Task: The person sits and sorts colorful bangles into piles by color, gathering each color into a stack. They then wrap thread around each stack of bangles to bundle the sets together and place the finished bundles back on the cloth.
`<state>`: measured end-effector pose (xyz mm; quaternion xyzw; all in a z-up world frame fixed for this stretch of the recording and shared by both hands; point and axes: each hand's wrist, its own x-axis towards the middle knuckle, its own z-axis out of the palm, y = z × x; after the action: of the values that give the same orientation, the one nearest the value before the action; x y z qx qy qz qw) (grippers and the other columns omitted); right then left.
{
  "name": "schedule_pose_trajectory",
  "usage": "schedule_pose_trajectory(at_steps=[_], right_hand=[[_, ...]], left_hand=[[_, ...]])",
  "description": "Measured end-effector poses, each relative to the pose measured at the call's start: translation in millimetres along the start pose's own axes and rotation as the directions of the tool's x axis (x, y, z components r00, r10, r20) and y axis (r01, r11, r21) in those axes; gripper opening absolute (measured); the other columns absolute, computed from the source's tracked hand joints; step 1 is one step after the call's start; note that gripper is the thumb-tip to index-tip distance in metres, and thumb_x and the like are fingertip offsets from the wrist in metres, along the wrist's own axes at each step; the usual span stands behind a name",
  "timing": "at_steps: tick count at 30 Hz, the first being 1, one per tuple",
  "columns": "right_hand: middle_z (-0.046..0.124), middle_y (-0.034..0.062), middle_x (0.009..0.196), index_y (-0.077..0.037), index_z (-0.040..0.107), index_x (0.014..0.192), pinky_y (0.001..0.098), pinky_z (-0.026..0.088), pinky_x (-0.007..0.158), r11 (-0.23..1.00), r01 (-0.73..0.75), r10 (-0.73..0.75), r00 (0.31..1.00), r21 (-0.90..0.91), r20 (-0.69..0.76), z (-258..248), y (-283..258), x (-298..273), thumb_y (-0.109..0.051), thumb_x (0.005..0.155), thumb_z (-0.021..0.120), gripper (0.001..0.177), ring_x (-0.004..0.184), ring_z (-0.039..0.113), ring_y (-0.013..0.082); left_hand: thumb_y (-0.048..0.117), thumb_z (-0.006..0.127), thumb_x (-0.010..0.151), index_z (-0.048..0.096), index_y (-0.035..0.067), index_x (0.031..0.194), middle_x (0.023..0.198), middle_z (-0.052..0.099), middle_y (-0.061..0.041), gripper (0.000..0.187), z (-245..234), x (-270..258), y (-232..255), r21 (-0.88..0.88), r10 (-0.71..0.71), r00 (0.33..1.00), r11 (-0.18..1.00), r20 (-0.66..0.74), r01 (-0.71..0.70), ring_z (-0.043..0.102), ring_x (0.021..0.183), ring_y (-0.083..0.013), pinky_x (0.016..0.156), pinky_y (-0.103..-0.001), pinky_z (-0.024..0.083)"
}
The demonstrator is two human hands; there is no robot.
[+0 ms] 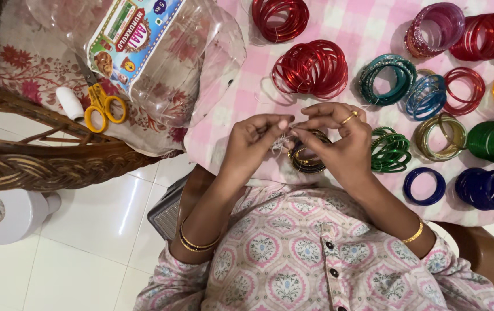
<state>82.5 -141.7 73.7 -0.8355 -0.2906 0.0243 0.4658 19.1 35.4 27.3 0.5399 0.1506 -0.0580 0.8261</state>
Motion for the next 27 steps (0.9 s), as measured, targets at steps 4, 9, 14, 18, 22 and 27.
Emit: schedule_pose_trajectory(at_steps=[4, 9, 14, 18, 22, 27], right_hand=[[0.072, 0.0086, 0.116, 0.003, 0.064, 0.115, 0.0291, 0.061, 0.082, 0.951, -0.200, 0.204, 0.979, 0.235, 0.007, 5, 6, -5, 0.003, 0.086, 0.081, 0.034, 0.099, 0.075, 0.0155], [0.072, 0.0083, 0.112, 0.002, 0.061, 0.110, 0.0293, 0.060, 0.089, 0.961, -0.142, 0.158, 0.986, 0.236, -0.051, -2, 20, -9, 0.005, 0.087, 0.082, 0.031, 0.097, 0.075, 0.0148], [0.069, 0.0113, 0.109, 0.002, 0.055, 0.110, 0.0317, 0.062, 0.093, 0.958, -0.029, 0.082, 0.981, 0.285, -0.175, -24, 34, -8, 0.011, 0.091, 0.083, 0.035, 0.097, 0.074, 0.0167], [0.067, 0.0092, 0.106, 0.000, 0.052, 0.115, 0.0326, 0.065, 0.095, 0.908, -0.052, 0.163, 0.958, 0.416, -0.236, -35, 36, -9, 0.014, 0.092, 0.081, 0.039, 0.101, 0.074, 0.0187], [0.069, 0.0114, 0.100, 0.002, 0.050, 0.111, 0.0299, 0.064, 0.093, 0.924, 0.012, 0.100, 0.957, 0.383, -0.272, -50, 34, -11, 0.017, 0.101, 0.080, 0.035, 0.101, 0.076, 0.0206], [0.067, 0.0113, 0.101, 0.000, 0.047, 0.110, 0.0305, 0.066, 0.091, 0.913, 0.056, 0.098, 0.932, 0.403, -0.350, -67, 30, -9, 0.021, 0.103, 0.078, 0.038, 0.100, 0.077, 0.0217]], left_hand=[[0.024, 0.070, 0.095, 0.071, 0.002, 0.115, 0.082, 0.073, -0.001, 0.030, 4, 7, -10, 0.019, -0.127, 0.992, 0.992, -0.009, 0.127, 0.067, 0.064, -0.0050, 0.049, -0.019, 0.044], [0.013, 0.076, 0.094, 0.075, -0.004, 0.113, 0.086, 0.076, -0.008, 0.025, -2, 22, -28, -0.045, 0.067, 0.997, 0.997, 0.027, -0.065, 0.064, 0.065, -0.0082, 0.057, -0.023, 0.052], [0.006, 0.074, 0.093, 0.075, -0.006, 0.109, 0.088, 0.077, -0.010, 0.020, -32, 34, -18, 0.016, 0.135, 0.987, 0.991, -0.087, -0.134, 0.067, 0.066, -0.0095, 0.059, -0.024, 0.057], [-0.001, 0.071, 0.093, 0.075, -0.008, 0.107, 0.083, 0.075, -0.011, 0.016, -49, 40, 5, 0.190, 0.216, 0.960, 0.965, -0.180, -0.181, 0.066, 0.063, -0.0097, 0.057, -0.025, 0.056], [-0.003, 0.069, 0.094, 0.073, -0.008, 0.101, 0.078, 0.074, -0.010, 0.009, -61, 52, 25, 0.434, 0.372, 0.891, 0.869, -0.260, -0.236, 0.066, 0.060, -0.0092, 0.055, -0.024, 0.055], [-0.011, 0.061, 0.091, 0.068, -0.005, 0.099, 0.084, 0.073, -0.008, 0.012, -75, 76, 29, 0.499, 0.413, 0.822, 0.846, -0.391, -0.188, 0.067, 0.064, -0.0092, 0.056, -0.025, 0.055]])
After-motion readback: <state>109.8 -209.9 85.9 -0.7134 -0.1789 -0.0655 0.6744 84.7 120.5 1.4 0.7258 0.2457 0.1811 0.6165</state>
